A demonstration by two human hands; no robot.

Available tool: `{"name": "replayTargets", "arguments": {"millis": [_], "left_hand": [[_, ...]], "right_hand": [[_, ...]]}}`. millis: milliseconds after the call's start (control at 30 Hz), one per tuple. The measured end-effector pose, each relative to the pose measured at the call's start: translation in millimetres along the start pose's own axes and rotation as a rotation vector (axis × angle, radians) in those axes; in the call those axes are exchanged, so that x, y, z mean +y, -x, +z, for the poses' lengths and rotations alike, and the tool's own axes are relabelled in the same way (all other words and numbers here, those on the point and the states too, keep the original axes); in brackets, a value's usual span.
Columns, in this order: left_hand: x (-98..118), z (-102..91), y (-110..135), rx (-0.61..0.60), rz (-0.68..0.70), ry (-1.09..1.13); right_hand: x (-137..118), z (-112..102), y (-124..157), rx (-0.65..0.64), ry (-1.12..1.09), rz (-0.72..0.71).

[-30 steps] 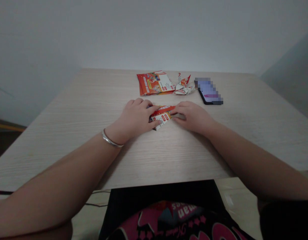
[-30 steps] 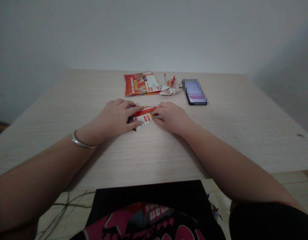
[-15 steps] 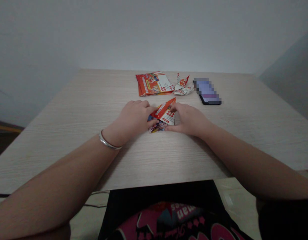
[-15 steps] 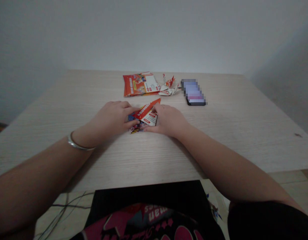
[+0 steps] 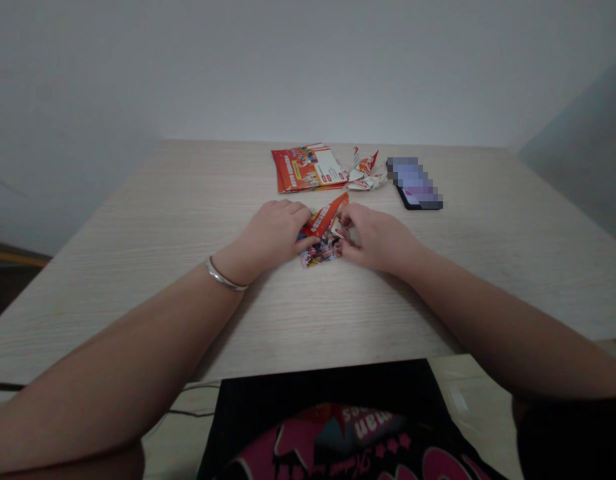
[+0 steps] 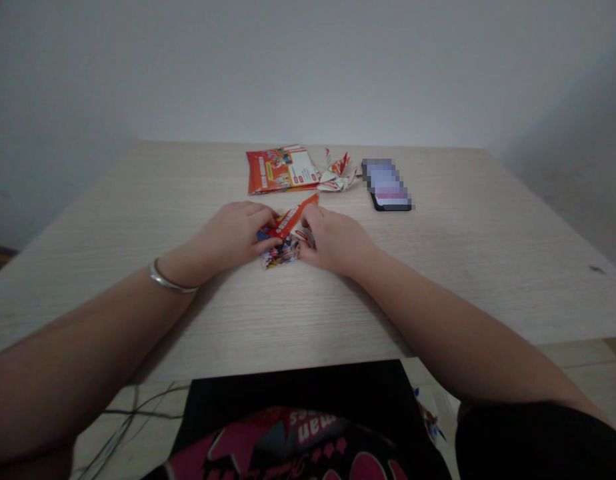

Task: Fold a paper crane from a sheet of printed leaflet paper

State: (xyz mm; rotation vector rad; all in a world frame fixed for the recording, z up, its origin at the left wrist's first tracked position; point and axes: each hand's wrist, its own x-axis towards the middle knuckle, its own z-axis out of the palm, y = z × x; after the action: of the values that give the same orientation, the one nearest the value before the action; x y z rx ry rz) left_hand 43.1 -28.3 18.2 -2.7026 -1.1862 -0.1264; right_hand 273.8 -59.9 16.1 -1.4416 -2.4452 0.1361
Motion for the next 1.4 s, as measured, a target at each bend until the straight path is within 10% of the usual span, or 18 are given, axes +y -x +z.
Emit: {"name": "replayTargets", "arguments": {"millis": [700, 1400], "left_hand": [[6, -4.3, 1, 0.020, -0.073, -0.125], [-8, -4.9, 2, 0.123, -0.406, 0.483]], "right_hand": [[37, 7, -4, 0.108, -0.023, 0.154], [39, 12, -13, 0.122, -0.388, 0.267]]}}
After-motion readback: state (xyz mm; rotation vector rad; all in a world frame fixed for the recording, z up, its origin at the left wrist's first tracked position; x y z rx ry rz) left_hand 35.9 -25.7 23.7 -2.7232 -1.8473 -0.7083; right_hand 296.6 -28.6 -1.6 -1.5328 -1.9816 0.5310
